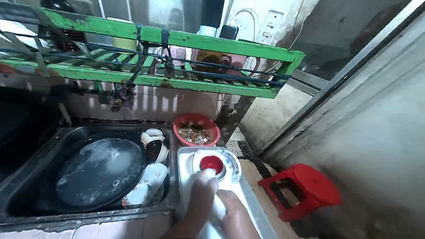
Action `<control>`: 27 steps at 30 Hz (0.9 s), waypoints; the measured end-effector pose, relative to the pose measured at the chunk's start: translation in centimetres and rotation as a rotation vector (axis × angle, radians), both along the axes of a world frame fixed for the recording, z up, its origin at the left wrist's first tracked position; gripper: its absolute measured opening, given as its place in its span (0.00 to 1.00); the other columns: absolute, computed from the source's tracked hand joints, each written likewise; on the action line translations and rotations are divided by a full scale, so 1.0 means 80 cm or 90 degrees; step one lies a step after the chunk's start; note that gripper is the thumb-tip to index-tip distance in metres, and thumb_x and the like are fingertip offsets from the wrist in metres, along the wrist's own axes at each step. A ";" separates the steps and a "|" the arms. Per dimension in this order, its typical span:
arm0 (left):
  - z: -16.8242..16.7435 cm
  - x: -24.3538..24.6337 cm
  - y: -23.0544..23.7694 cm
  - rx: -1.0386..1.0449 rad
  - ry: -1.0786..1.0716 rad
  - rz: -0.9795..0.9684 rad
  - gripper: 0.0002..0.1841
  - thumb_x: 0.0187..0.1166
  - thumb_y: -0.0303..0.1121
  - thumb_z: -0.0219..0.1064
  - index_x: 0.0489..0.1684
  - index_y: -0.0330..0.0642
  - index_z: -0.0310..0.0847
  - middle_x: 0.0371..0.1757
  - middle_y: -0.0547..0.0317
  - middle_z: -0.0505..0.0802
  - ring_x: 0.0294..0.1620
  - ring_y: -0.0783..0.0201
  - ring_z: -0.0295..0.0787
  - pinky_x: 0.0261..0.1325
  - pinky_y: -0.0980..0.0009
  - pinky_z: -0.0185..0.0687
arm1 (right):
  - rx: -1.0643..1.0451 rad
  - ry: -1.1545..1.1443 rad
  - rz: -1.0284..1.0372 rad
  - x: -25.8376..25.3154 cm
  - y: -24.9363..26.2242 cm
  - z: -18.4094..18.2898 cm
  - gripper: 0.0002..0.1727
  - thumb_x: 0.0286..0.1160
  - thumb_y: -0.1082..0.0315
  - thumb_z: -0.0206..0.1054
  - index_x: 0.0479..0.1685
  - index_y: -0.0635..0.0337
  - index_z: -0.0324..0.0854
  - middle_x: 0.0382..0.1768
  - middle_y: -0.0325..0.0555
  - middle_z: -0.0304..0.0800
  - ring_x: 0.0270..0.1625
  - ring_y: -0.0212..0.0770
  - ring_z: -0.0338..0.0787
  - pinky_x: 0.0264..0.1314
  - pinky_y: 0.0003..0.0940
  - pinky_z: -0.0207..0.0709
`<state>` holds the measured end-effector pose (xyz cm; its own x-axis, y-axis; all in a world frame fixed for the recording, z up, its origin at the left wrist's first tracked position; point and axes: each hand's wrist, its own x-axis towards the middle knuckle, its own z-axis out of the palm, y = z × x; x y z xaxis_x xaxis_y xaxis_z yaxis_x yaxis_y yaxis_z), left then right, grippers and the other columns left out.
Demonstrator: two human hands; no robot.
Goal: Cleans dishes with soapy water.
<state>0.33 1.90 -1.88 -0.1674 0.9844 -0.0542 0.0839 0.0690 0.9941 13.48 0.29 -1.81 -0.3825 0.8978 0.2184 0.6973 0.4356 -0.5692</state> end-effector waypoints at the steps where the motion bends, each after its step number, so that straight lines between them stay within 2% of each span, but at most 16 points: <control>1: 0.001 -0.001 -0.003 0.031 0.015 -0.011 0.21 0.79 0.34 0.60 0.67 0.32 0.82 0.66 0.42 0.89 0.71 0.58 0.83 0.76 0.61 0.74 | -0.075 0.074 -0.036 -0.003 -0.005 0.004 0.23 0.61 0.73 0.76 0.59 0.75 0.86 0.56 0.64 0.92 0.63 0.59 0.90 0.72 0.55 0.79; 4: -0.014 0.014 -0.014 0.133 -0.023 -0.012 0.22 0.79 0.32 0.60 0.68 0.26 0.80 0.67 0.38 0.87 0.72 0.57 0.82 0.78 0.62 0.73 | -0.261 0.303 -0.232 -0.010 0.003 0.009 0.25 0.64 0.80 0.69 0.66 0.73 0.81 0.53 0.58 0.91 0.55 0.43 0.91 0.64 0.45 0.83; 6: -0.021 0.021 -0.014 0.136 -0.081 0.008 0.21 0.84 0.32 0.56 0.68 0.24 0.78 0.68 0.36 0.85 0.73 0.56 0.81 0.79 0.63 0.72 | -0.278 0.365 -0.294 -0.019 0.006 0.015 0.24 0.68 0.82 0.66 0.67 0.70 0.79 0.51 0.53 0.91 0.51 0.35 0.91 0.60 0.37 0.84; 7: -0.023 0.017 -0.012 0.123 -0.086 -0.002 0.21 0.87 0.31 0.53 0.68 0.23 0.78 0.69 0.35 0.85 0.74 0.55 0.80 0.80 0.63 0.71 | -0.240 0.353 -0.279 -0.022 0.002 0.018 0.25 0.65 0.81 0.67 0.67 0.72 0.80 0.53 0.54 0.91 0.53 0.35 0.90 0.62 0.36 0.84; 8: -0.021 0.008 -0.010 0.098 -0.084 -0.039 0.21 0.89 0.30 0.50 0.70 0.23 0.77 0.70 0.34 0.84 0.75 0.54 0.78 0.81 0.62 0.69 | -0.184 0.314 -0.236 -0.024 -0.006 0.020 0.27 0.62 0.80 0.69 0.67 0.76 0.80 0.55 0.59 0.91 0.57 0.40 0.90 0.66 0.39 0.82; 9: -0.015 -0.005 -0.005 0.053 -0.103 -0.087 0.20 0.89 0.30 0.49 0.69 0.25 0.77 0.68 0.38 0.85 0.73 0.56 0.80 0.79 0.63 0.71 | -0.121 0.264 -0.169 -0.023 -0.012 0.021 0.27 0.60 0.78 0.72 0.65 0.80 0.80 0.58 0.64 0.90 0.62 0.48 0.89 0.71 0.43 0.79; 10: -0.010 -0.020 0.002 0.009 -0.140 -0.134 0.18 0.88 0.30 0.52 0.66 0.29 0.80 0.62 0.45 0.88 0.66 0.62 0.84 0.72 0.66 0.78 | -0.046 0.207 -0.089 -0.021 -0.015 0.019 0.27 0.59 0.76 0.74 0.61 0.80 0.83 0.58 0.66 0.90 0.64 0.53 0.90 0.72 0.46 0.80; 12: -0.002 -0.041 0.017 -0.128 -0.311 -0.198 0.14 0.88 0.34 0.54 0.57 0.38 0.83 0.47 0.55 0.91 0.49 0.66 0.89 0.54 0.68 0.86 | 0.062 0.101 0.066 -0.013 -0.014 0.017 0.23 0.59 0.73 0.76 0.58 0.74 0.88 0.57 0.63 0.92 0.65 0.60 0.90 0.73 0.53 0.80; 14: -0.001 -0.047 0.022 -0.199 -0.400 -0.216 0.13 0.88 0.37 0.55 0.54 0.40 0.83 0.42 0.56 0.91 0.43 0.64 0.90 0.48 0.65 0.87 | 0.103 0.012 0.128 -0.011 -0.008 0.019 0.23 0.61 0.72 0.76 0.60 0.66 0.89 0.60 0.57 0.93 0.68 0.61 0.88 0.74 0.60 0.78; 16: -0.006 -0.043 0.010 -0.137 -0.319 -0.208 0.12 0.88 0.32 0.55 0.59 0.37 0.80 0.48 0.55 0.90 0.49 0.67 0.89 0.54 0.69 0.86 | 0.157 -0.040 0.101 -0.012 0.003 0.011 0.25 0.58 0.73 0.76 0.62 0.63 0.89 0.62 0.55 0.92 0.70 0.62 0.87 0.73 0.64 0.78; 17: -0.007 -0.042 0.003 -0.065 -0.206 -0.204 0.15 0.84 0.28 0.57 0.64 0.32 0.79 0.55 0.51 0.90 0.57 0.66 0.87 0.63 0.70 0.84 | 0.211 -0.057 0.076 -0.011 0.014 0.001 0.25 0.56 0.72 0.76 0.61 0.62 0.90 0.61 0.54 0.93 0.68 0.62 0.88 0.70 0.65 0.79; 19: -0.001 -0.038 0.000 -0.032 -0.112 -0.149 0.16 0.88 0.28 0.53 0.67 0.31 0.78 0.61 0.47 0.88 0.64 0.64 0.84 0.69 0.69 0.80 | 0.282 -0.089 0.035 -0.012 0.033 -0.020 0.26 0.50 0.72 0.74 0.58 0.60 0.91 0.57 0.52 0.94 0.64 0.62 0.90 0.64 0.65 0.81; 21: 0.002 -0.041 0.008 -0.017 -0.038 -0.092 0.18 0.85 0.25 0.56 0.68 0.29 0.80 0.67 0.42 0.87 0.71 0.59 0.81 0.76 0.65 0.74 | 0.237 -0.108 0.018 -0.021 0.032 -0.024 0.28 0.46 0.78 0.75 0.58 0.61 0.91 0.56 0.54 0.95 0.63 0.64 0.90 0.65 0.66 0.81; 23: -0.002 -0.041 0.022 -0.015 -0.099 -0.010 0.15 0.85 0.32 0.59 0.58 0.34 0.86 0.57 0.49 0.90 0.62 0.63 0.84 0.68 0.65 0.78 | 0.144 -0.072 0.010 -0.036 0.022 -0.017 0.26 0.49 0.76 0.76 0.57 0.63 0.91 0.55 0.54 0.95 0.63 0.60 0.91 0.67 0.61 0.82; 25: -0.002 -0.050 0.021 0.011 -0.085 -0.005 0.15 0.83 0.35 0.59 0.54 0.36 0.88 0.54 0.53 0.92 0.59 0.67 0.86 0.66 0.65 0.79 | -0.070 0.075 -0.009 -0.047 0.013 -0.001 0.24 0.58 0.74 0.75 0.60 0.68 0.88 0.56 0.55 0.94 0.64 0.50 0.91 0.71 0.49 0.81; 27: -0.004 -0.065 0.016 0.083 -0.058 0.003 0.16 0.83 0.34 0.58 0.56 0.34 0.87 0.56 0.52 0.93 0.59 0.67 0.87 0.67 0.66 0.80 | -0.286 0.254 -0.024 -0.050 0.012 0.015 0.25 0.59 0.76 0.73 0.63 0.69 0.84 0.54 0.50 0.93 0.57 0.37 0.91 0.66 0.38 0.83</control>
<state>-4.89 3.18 -2.24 -0.1721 0.9834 0.0580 -0.0076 -0.0602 0.9982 9.52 1.21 -0.63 -0.3151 0.9468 -0.0653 0.4018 0.0708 -0.9130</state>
